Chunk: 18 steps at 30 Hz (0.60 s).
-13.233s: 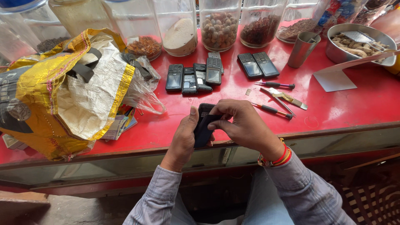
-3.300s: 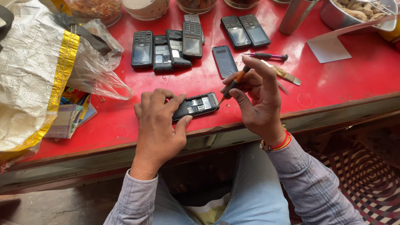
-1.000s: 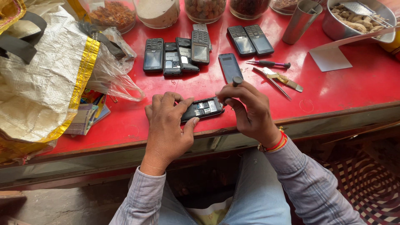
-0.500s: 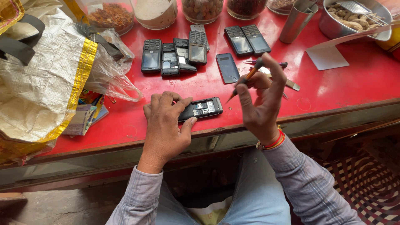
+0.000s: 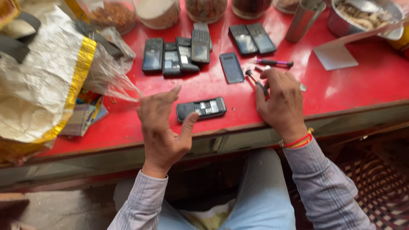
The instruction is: The person repairs feature phones at a red counter. They open a phone's back cover, remove the battery and internal board, use a screwdriver and tweezers on the components, reach into a cardboard box under the counter for parts, reassemble the phone, and handle several other phones laid out on the counter.
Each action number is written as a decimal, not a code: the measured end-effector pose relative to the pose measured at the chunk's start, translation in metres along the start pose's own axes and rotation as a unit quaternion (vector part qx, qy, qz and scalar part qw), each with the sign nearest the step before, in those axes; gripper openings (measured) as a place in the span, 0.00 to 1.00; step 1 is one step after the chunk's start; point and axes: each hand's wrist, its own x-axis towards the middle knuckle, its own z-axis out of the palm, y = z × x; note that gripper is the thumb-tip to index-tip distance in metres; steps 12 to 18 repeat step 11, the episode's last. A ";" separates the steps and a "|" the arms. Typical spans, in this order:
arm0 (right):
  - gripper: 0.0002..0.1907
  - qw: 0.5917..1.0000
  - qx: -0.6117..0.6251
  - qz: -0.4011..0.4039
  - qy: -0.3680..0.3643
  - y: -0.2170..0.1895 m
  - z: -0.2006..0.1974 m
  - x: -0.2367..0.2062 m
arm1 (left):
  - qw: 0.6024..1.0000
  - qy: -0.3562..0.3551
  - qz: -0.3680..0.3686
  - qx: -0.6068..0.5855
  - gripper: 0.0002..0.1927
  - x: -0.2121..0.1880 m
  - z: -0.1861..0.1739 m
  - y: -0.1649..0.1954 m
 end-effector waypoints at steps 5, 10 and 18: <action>0.12 0.999 -0.026 -0.017 0.026 0.004 0.004 -0.008 | 0.997 0.076 0.011 0.011 0.19 -0.084 0.009 0.018; 0.11 0.998 -0.027 -0.016 0.053 0.001 0.006 -0.009 | 0.933 -0.344 -0.105 0.007 0.04 -0.131 0.036 0.032; 0.11 0.998 -0.027 -0.012 0.055 0.001 0.007 -0.008 | 0.933 -0.344 -0.104 0.005 0.04 -0.125 0.038 0.032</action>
